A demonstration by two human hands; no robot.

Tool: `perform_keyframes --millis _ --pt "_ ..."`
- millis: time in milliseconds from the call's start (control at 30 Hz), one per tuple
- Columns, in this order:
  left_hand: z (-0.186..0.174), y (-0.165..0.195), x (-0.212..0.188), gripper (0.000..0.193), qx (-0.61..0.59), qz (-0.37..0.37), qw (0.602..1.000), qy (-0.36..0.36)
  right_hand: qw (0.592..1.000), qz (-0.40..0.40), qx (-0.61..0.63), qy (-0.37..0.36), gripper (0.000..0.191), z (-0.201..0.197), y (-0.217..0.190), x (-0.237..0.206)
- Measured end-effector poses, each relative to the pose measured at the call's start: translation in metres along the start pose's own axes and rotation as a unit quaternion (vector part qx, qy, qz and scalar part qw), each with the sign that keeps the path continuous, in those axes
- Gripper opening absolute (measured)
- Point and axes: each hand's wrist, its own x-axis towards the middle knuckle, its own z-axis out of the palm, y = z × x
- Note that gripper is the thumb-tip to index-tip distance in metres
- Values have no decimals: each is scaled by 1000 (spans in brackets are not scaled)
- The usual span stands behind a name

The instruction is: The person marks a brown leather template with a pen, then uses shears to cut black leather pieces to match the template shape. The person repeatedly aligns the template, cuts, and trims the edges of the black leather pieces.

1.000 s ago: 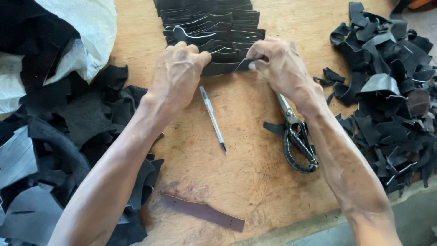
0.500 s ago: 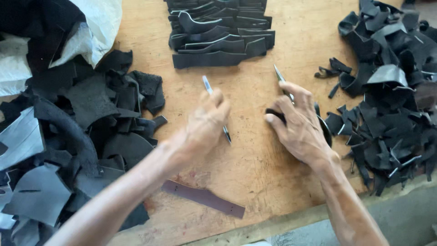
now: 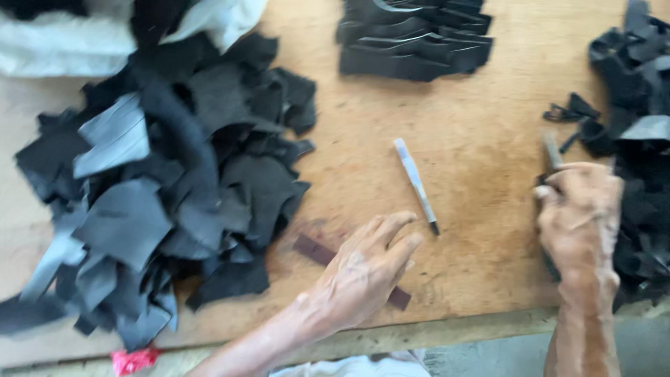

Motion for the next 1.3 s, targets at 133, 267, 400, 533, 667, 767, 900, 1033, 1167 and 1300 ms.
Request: perform_keyframes --millis 133,267,400,533,667,767,900,1033,1167,1300 --pt "-17 -3 -47 35 10 1 995 95 997 -9 34 67 28 -12 -49 -5" --pt "-33 -5 -81 39 49 -3 989 143 981 -80 170 49 22 -10 -131 -18" --pt "-48 -13 -100 36 125 -6 977 172 923 -92 364 -87 18 1 -217 -26" --pt "-60 -18 -121 34 142 -15 972 185 894 -127 418 -100 27 9 -276 -13" --pt "-69 -28 -138 35 151 -31 968 196 897 -187 395 -71 26 11 -319 -1" --pt "-71 -40 -141 37 141 -53 970 189 899 -126 397 -137 25 19 -353 11" --pt "-68 -43 -142 34 144 -71 968 192 903 -97 381 -174 28 41 -392 31" --pt "-76 -39 -151 31 99 -38 959 262 882 -172 433 -72 17 46 -383 28" --pt "-87 -43 -157 32 -161 -126 943 262 876 -311 367 39 11 36 -342 11" --pt "-99 -54 -166 53 -490 -177 813 261 872 -342 331 113 19 24 -303 -17"
